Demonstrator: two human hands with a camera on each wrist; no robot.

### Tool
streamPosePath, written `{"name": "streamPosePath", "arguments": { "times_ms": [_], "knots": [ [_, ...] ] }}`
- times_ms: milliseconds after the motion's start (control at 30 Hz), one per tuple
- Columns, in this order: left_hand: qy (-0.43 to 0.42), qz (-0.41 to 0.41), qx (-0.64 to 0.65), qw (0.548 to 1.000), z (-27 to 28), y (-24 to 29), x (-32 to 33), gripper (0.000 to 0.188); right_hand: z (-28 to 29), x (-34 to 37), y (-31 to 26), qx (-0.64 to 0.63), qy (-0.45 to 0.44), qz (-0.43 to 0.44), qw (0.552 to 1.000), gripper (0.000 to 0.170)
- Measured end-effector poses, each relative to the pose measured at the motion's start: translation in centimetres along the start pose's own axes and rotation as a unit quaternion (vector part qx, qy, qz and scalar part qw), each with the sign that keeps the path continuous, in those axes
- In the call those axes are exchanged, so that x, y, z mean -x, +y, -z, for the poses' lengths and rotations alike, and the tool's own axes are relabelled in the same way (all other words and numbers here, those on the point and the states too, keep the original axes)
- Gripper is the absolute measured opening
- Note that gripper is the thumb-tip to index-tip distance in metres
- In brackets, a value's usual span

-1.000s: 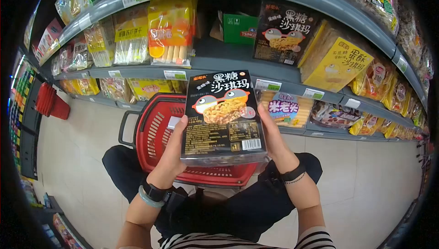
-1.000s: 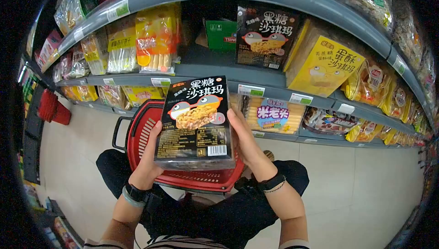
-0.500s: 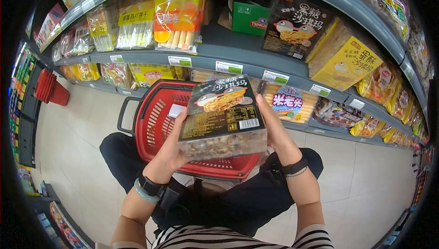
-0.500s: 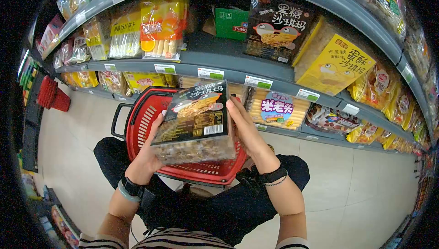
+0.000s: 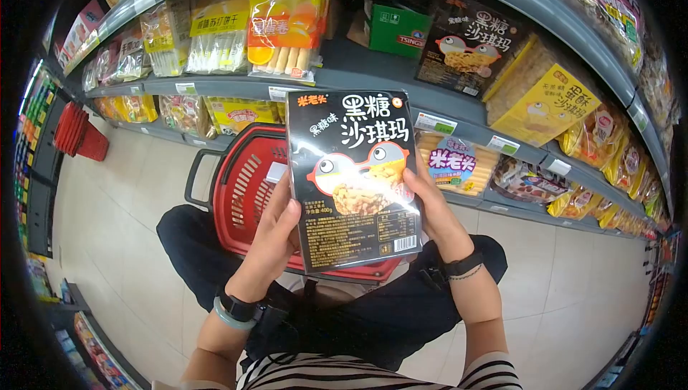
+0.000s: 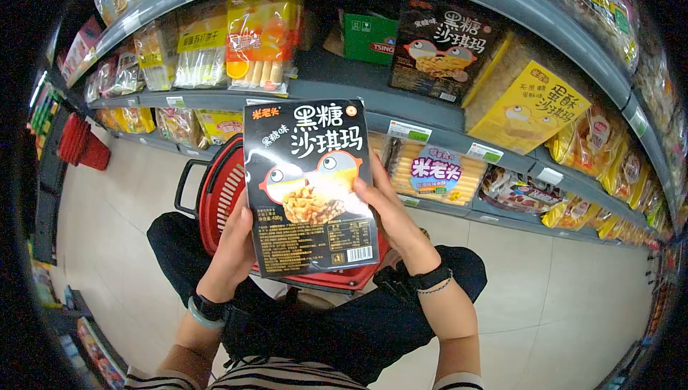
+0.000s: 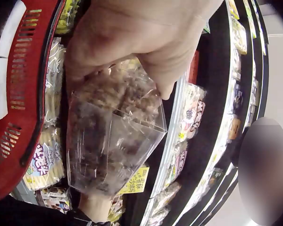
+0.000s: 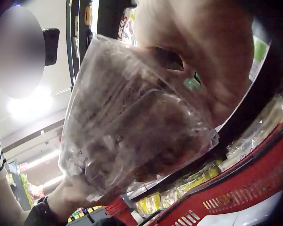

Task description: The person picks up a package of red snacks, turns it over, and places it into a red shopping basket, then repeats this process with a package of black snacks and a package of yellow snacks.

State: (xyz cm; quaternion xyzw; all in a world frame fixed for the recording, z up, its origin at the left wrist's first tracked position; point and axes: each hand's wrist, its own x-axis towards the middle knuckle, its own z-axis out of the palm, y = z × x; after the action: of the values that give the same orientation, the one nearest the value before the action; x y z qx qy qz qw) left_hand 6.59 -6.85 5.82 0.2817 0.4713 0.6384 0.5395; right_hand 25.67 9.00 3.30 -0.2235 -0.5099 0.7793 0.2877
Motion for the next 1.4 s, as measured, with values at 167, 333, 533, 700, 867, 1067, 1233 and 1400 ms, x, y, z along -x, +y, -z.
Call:
{"name": "streamPosePath", "arguments": {
  "times_ms": [167,333,533,700,867,1067,1233,1400],
  "knots": [
    [0.015,-0.024,0.005,1.0,-0.6,0.1,0.2,0.06,-0.4,0.2,0.0,-0.008,0.018,0.011,1.0,0.068],
    [0.069,-0.044,-0.004,0.997,-1.3,0.1,0.8,0.057,-0.5,0.1,0.3,-0.026,0.045,-0.003,0.999,0.062],
    [0.022,-0.085,-0.022,0.996,-2.5,0.2,1.7,0.061,-0.5,-0.1,-0.1,-0.059,0.08,-0.046,0.994,0.047],
    [-0.033,-0.13,-0.035,0.99,-4.1,0.5,1.9,0.065,0.0,0.0,0.7,-0.097,0.084,-0.109,0.986,0.051],
    [-0.051,-0.129,-0.069,0.988,-4.9,0.7,1.8,0.074,-0.4,-0.2,1.5,-0.264,0.018,-0.179,0.948,0.052],
    [-0.07,-0.134,-0.082,0.985,-5.4,0.6,2.1,0.075,-3.8,1.5,-1.4,-0.166,-0.011,-0.198,0.966,0.068],
    [0.065,-0.217,-0.246,0.942,-4.2,-0.5,0.3,0.086,-4.1,1.1,-2.1,-0.248,-0.092,-0.176,0.948,0.058],
    [-0.007,0.143,0.089,0.986,-2.4,-0.7,-0.8,0.072,-3.0,1.0,-2.4,-0.178,-0.076,-0.215,0.957,0.057]
  ]
}}
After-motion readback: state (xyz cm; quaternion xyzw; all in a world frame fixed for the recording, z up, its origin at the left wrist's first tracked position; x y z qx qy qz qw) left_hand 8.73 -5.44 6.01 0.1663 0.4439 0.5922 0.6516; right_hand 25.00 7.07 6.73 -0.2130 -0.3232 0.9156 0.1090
